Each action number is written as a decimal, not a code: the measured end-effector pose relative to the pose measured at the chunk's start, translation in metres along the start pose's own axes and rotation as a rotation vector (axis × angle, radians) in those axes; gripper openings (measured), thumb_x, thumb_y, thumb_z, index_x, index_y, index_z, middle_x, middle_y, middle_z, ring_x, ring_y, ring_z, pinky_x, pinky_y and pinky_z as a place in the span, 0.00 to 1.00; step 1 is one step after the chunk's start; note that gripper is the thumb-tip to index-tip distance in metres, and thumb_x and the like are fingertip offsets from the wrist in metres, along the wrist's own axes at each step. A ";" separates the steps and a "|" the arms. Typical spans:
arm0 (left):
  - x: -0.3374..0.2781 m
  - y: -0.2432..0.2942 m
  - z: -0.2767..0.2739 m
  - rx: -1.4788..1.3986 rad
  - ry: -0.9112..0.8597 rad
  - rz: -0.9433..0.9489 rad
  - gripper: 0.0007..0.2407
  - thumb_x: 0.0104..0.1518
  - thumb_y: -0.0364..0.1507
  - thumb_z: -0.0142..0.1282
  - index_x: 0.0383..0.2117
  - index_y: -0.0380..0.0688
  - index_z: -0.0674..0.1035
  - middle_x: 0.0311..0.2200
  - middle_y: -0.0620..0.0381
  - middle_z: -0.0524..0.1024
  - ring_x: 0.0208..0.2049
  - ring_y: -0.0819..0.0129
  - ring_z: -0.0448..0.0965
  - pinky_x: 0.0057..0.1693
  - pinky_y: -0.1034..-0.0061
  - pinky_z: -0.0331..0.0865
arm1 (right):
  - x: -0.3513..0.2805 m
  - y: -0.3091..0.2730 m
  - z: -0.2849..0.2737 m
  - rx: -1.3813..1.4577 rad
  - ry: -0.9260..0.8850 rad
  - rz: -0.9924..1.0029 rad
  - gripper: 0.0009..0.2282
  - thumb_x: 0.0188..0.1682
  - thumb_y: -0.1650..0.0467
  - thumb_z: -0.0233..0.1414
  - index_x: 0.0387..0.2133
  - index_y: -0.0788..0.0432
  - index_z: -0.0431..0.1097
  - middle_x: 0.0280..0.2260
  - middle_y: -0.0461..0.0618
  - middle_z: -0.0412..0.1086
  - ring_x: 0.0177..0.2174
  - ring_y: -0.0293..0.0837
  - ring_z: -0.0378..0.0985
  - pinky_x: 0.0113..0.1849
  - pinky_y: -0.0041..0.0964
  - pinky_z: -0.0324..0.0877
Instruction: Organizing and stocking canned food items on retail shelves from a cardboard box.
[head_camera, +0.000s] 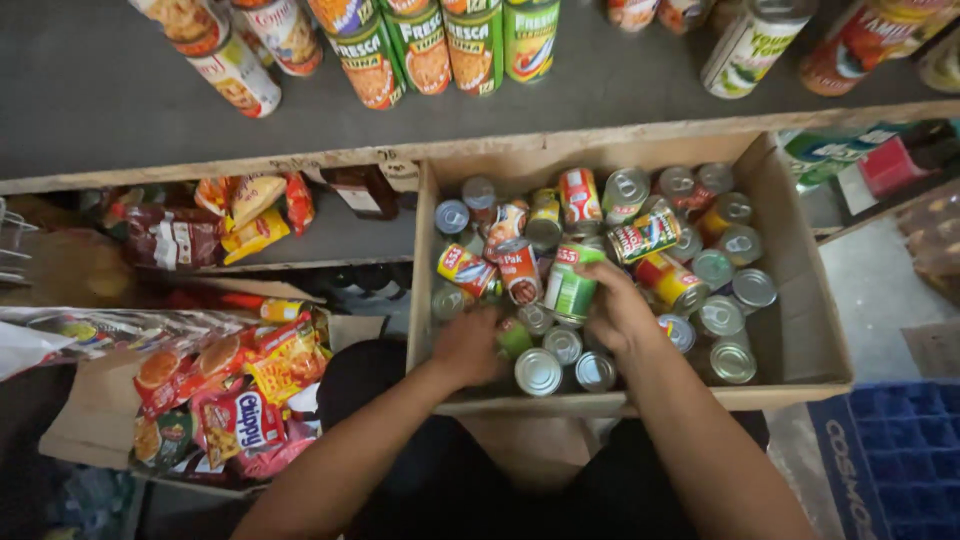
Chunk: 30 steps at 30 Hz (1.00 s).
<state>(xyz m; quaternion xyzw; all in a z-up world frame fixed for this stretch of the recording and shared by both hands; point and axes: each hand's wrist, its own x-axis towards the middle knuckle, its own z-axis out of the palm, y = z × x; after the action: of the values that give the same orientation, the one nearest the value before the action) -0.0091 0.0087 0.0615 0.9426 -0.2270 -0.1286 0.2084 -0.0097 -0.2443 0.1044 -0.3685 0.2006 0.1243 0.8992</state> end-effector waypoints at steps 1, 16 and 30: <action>-0.004 0.006 -0.022 0.003 0.010 0.004 0.25 0.42 0.36 0.68 0.47 0.43 0.73 0.46 0.38 0.77 0.48 0.41 0.77 0.51 0.50 0.72 | -0.003 -0.003 0.003 -0.004 -0.007 -0.008 0.16 0.42 0.70 0.55 0.45 0.60 0.70 0.38 0.52 0.76 0.38 0.49 0.80 0.43 0.50 0.75; 0.104 0.115 -0.191 -0.982 0.440 0.388 0.36 0.41 0.26 0.74 0.59 0.38 0.65 0.53 0.50 0.74 0.55 0.64 0.75 0.61 0.69 0.69 | -0.059 -0.106 0.066 -0.165 -0.087 -0.442 0.21 0.43 0.73 0.59 0.51 0.61 0.66 0.41 0.51 0.74 0.38 0.47 0.79 0.40 0.47 0.75; 0.229 0.120 -0.173 -0.476 0.642 0.271 0.40 0.43 0.31 0.69 0.67 0.43 0.61 0.56 0.40 0.75 0.56 0.43 0.76 0.58 0.57 0.70 | -0.056 -0.202 0.108 -0.265 -0.155 -0.893 0.18 0.51 0.76 0.55 0.56 0.61 0.65 0.50 0.50 0.72 0.50 0.45 0.75 0.53 0.42 0.68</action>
<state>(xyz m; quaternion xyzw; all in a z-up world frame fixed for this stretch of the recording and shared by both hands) 0.2025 -0.1411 0.2341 0.8220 -0.2362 0.1511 0.4957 0.0449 -0.3124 0.3236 -0.5199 -0.0628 -0.2231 0.8222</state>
